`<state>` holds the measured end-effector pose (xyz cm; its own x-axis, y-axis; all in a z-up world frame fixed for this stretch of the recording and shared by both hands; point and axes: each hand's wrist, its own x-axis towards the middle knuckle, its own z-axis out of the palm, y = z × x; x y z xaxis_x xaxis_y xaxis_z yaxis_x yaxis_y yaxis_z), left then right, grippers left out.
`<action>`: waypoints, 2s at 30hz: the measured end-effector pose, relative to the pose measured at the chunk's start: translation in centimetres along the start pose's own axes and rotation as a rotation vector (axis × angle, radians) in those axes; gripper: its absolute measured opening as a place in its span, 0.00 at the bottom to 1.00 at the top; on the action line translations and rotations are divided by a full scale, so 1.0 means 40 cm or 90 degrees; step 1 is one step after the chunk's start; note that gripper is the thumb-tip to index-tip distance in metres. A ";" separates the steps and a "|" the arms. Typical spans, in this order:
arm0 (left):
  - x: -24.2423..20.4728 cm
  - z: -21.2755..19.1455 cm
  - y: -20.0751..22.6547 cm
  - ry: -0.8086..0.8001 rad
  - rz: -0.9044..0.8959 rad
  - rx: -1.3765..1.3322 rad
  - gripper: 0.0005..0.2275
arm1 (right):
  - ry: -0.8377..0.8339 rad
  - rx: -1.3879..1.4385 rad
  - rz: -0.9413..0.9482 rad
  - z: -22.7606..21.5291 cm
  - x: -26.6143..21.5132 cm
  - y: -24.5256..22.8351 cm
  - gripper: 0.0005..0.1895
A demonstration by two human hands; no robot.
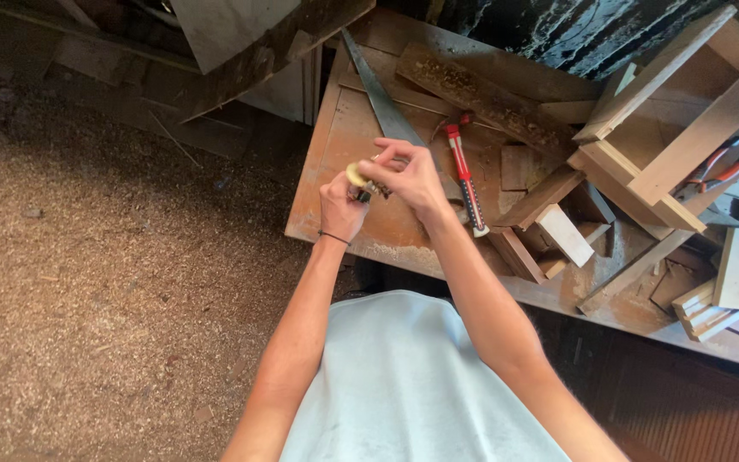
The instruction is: The person assembles small wooden boxes by fitting pieces together, using a hammer to tap joints, and sanding edges with sandpaper. They handle multiple wooden components and tools on a cluttered workbench.
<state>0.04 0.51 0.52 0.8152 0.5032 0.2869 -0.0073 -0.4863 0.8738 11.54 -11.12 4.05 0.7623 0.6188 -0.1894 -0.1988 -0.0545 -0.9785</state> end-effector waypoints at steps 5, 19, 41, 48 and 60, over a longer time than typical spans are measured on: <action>0.010 0.017 0.005 0.013 -0.021 0.004 0.16 | 0.089 -0.043 -0.069 -0.005 -0.003 0.050 0.15; 0.009 0.026 0.002 -0.003 0.038 0.071 0.14 | 0.113 -0.072 -0.143 -0.009 0.002 0.064 0.15; 0.068 0.285 0.137 -0.069 -0.219 -0.482 0.15 | 0.331 0.211 -0.019 -0.448 -0.299 0.030 0.08; -0.011 0.541 0.096 -0.118 -0.418 -0.641 0.12 | 0.489 0.189 -0.037 -0.639 -0.472 0.164 0.08; -0.026 0.868 0.153 -0.298 -0.373 -0.491 0.10 | 0.610 0.440 0.011 -0.853 -0.579 0.292 0.04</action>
<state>19.24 -27.78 -8.07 0.9501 0.1076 -0.2929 0.2269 0.4064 0.8851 12.58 -52.81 -5.80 0.8490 -0.2337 -0.4739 -0.2805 0.5607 -0.7791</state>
